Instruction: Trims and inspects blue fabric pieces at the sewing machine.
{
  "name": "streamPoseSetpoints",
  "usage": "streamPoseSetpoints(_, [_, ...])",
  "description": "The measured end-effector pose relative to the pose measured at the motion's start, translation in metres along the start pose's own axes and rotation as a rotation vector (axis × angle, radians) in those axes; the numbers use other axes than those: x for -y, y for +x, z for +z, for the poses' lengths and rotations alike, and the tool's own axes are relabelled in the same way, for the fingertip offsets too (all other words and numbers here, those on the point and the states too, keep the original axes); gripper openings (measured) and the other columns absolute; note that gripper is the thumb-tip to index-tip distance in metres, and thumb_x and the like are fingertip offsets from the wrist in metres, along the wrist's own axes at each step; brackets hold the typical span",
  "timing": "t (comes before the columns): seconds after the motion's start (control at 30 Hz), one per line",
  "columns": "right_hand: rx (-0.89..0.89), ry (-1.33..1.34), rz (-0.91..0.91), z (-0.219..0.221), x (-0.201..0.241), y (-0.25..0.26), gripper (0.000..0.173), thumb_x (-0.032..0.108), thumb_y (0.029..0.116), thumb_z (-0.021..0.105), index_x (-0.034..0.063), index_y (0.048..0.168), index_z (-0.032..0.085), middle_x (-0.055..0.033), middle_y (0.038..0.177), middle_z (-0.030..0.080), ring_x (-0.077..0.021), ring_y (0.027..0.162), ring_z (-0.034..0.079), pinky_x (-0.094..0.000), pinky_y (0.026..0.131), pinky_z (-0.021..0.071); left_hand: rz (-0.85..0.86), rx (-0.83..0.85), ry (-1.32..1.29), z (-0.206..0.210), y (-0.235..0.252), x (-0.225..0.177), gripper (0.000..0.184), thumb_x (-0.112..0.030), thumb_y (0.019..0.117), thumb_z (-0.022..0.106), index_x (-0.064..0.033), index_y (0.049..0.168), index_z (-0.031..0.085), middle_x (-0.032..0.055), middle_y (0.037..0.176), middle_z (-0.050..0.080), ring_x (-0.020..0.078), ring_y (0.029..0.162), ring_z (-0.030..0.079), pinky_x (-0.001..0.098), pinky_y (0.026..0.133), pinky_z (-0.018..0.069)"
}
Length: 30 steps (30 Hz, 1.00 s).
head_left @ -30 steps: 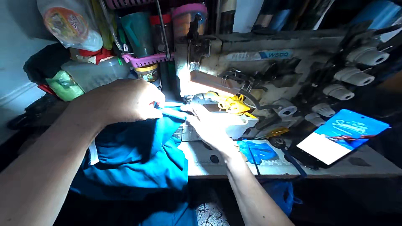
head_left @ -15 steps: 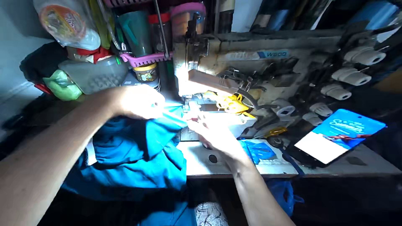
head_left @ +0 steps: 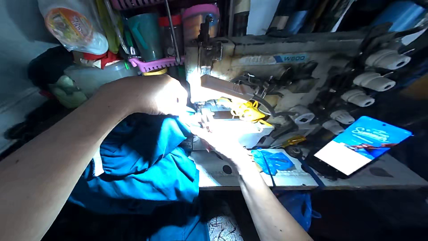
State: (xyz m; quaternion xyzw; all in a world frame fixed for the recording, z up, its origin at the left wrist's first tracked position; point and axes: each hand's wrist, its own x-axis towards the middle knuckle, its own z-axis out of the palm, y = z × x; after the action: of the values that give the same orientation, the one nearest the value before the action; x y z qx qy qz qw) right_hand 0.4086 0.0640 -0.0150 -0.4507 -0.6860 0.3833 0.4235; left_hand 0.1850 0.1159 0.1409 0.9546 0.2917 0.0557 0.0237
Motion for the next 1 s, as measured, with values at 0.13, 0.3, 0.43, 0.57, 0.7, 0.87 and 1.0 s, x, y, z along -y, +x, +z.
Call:
streamPoseSetpoints(0.13, [0.03, 0.111, 0.026, 0.0, -0.003, -0.001, 0.033, 0.039, 0.1037, 0.059, 0.0092, 0.118, 0.066, -0.0015, 0.057, 0.055, -0.0064, 0.041, 0.047, -0.0213, 0.04, 0.0417, -0.227, 0.191, 0.105, -0.011, 0.004, -0.016, 0.02, -0.021, 0.1018, 0.063, -0.0088, 0.09, 0.074, 0.0053, 0.086, 0.068, 0.0199, 0.085, 0.065, 0.0446, 0.078, 0.0517])
streamPoseSetpoints(0.3, [-0.004, 0.068, 0.097, 0.011, -0.002, -0.011, 0.03, 0.036, 0.1016, 0.062, 0.0074, 0.108, 0.067, 0.0012, 0.062, 0.056, -0.0048, 0.048, 0.05, -0.0217, 0.047, 0.0455, 0.128, 0.058, -0.043, 0.005, 0.0, -0.003, 0.018, -0.03, 0.0965, 0.064, -0.0167, 0.087, 0.071, -0.0088, 0.067, 0.059, -0.0026, 0.057, 0.053, 0.0176, 0.052, 0.045])
streamPoseSetpoints(0.43, [-0.04, 0.24, 0.097, 0.026, -0.024, -0.023, 0.025, 0.036, 0.095, 0.069, 0.0127, 0.102, 0.066, 0.0045, 0.062, 0.054, -0.0021, 0.049, 0.047, -0.0189, 0.048, 0.0423, -0.013, 0.24, 0.009, 0.004, 0.003, -0.018, 0.027, -0.034, 0.0918, 0.076, -0.0077, 0.097, 0.073, 0.0056, 0.083, 0.067, 0.0187, 0.08, 0.064, 0.0403, 0.072, 0.0506])
streamPoseSetpoints(0.57, [-0.026, 0.359, 0.058, 0.026, -0.025, -0.017, 0.018, 0.029, 0.0959, 0.068, 0.0118, 0.102, 0.067, 0.0053, 0.063, 0.055, -0.0007, 0.049, 0.046, -0.0164, 0.047, 0.0403, -0.222, 0.353, 0.109, 0.005, 0.014, -0.013, 0.022, -0.028, 0.0956, 0.073, -0.0088, 0.105, 0.075, 0.0103, 0.101, 0.071, 0.0274, 0.098, 0.067, 0.052, 0.086, 0.0509])
streamPoseSetpoints(0.7, [-0.045, 0.318, 0.009, 0.023, -0.03, -0.008, 0.017, 0.027, 0.0974, 0.068, 0.0111, 0.104, 0.066, 0.0034, 0.063, 0.056, -0.0015, 0.049, 0.048, -0.0171, 0.046, 0.0416, -0.218, 0.335, 0.008, -0.003, 0.015, -0.019, 0.022, -0.025, 0.0957, 0.073, -0.0064, 0.085, 0.072, 0.0046, 0.075, 0.064, 0.0145, 0.066, 0.061, 0.0335, 0.064, 0.0512])
streamPoseSetpoints(0.87, [-0.045, 0.272, -0.007, 0.021, -0.032, -0.007, 0.016, 0.028, 0.0983, 0.067, 0.0123, 0.103, 0.067, 0.003, 0.064, 0.056, -0.0022, 0.049, 0.048, -0.0178, 0.047, 0.0419, -0.04, 0.24, 0.023, 0.007, 0.01, -0.004, 0.029, -0.037, 0.0874, 0.08, -0.0118, 0.097, 0.07, 0.0025, 0.081, 0.063, 0.0161, 0.076, 0.061, 0.0378, 0.068, 0.0486])
streamPoseSetpoints(1.0, [-0.047, 0.279, -0.012, 0.021, -0.038, -0.008, 0.018, 0.033, 0.098, 0.068, 0.0163, 0.104, 0.068, 0.0032, 0.065, 0.057, -0.0024, 0.049, 0.048, -0.0176, 0.046, 0.0423, 0.184, -0.021, 0.102, 0.05, 0.004, 0.062, 0.046, -0.062, 0.079, 0.068, -0.031, 0.113, 0.067, -0.0079, 0.082, 0.067, 0.0068, 0.072, 0.065, 0.0335, 0.06, 0.0549])
